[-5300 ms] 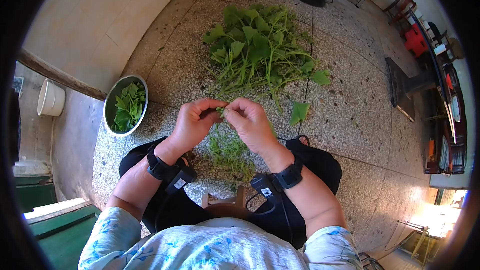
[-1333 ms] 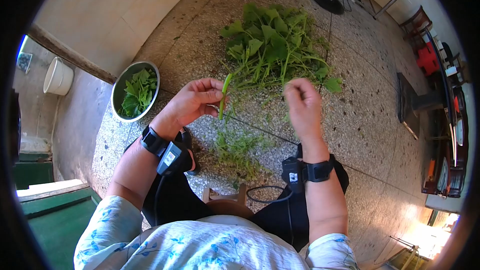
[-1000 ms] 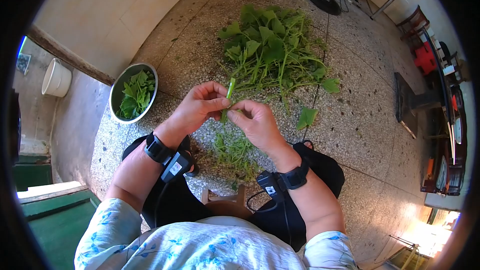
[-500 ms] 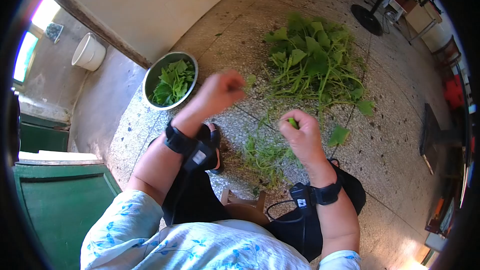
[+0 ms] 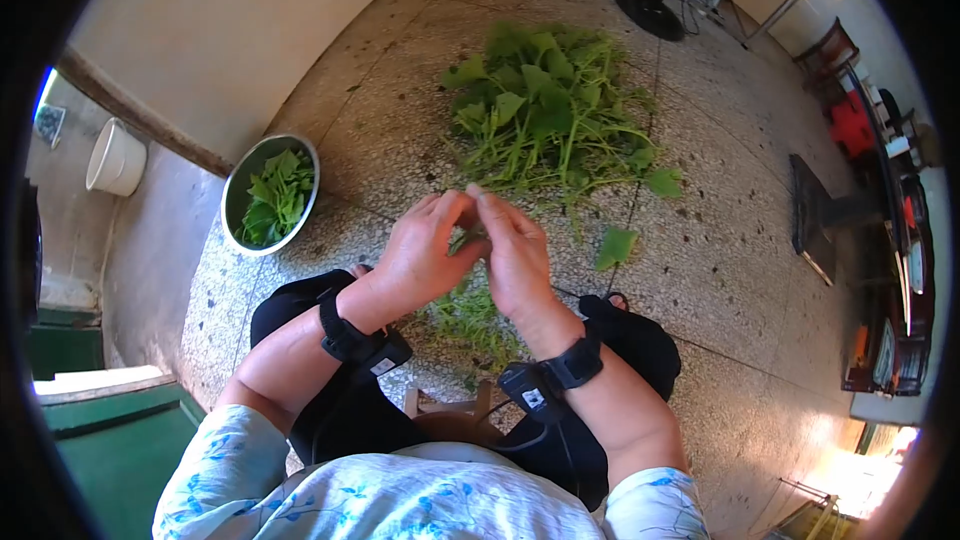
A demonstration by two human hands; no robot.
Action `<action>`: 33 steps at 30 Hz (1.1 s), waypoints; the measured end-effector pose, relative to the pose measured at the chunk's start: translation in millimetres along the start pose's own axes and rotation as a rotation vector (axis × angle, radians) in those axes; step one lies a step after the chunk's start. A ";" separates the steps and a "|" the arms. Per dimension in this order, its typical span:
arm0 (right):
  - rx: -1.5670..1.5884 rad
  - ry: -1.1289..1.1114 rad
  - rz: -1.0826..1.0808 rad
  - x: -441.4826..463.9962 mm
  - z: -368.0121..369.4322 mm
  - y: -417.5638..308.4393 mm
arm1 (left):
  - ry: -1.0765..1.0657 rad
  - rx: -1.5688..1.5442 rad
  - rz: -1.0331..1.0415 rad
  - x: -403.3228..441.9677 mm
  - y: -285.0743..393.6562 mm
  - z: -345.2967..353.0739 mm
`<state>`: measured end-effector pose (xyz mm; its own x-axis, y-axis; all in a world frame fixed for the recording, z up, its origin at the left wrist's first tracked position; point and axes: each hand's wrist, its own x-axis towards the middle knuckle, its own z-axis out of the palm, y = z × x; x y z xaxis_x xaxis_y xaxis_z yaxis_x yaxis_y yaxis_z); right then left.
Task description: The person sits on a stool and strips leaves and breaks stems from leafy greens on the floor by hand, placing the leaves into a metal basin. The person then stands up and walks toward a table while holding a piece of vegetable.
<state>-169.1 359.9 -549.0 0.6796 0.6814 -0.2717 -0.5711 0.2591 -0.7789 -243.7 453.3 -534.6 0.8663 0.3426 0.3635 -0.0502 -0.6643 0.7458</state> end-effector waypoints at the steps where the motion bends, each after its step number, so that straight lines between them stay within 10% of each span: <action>1: -0.007 -0.030 -0.016 -2.7 0.8 -3.0 | -0.026 -0.048 -0.061 0.6 -2.1 1.0; 16: -0.983 -0.248 -0.221 -6.3 -23.4 -48.0 | -0.172 0.164 0.159 7.5 -7.2 -20.3; 27: -0.856 -0.175 -0.264 -16.1 -16.6 -37.3 | 0.076 0.208 0.436 4.8 -11.6 -7.1; 33: -0.621 -0.202 -0.201 -13.8 -21.2 -35.8 | 0.098 -0.085 0.239 4.2 -11.9 -2.3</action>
<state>-148.3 326.7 -529.5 0.6114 0.7909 -0.0243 -0.0322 -0.0059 -0.9995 -240.6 464.1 -540.7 0.7726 0.2483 0.5843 -0.2928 -0.6772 0.6750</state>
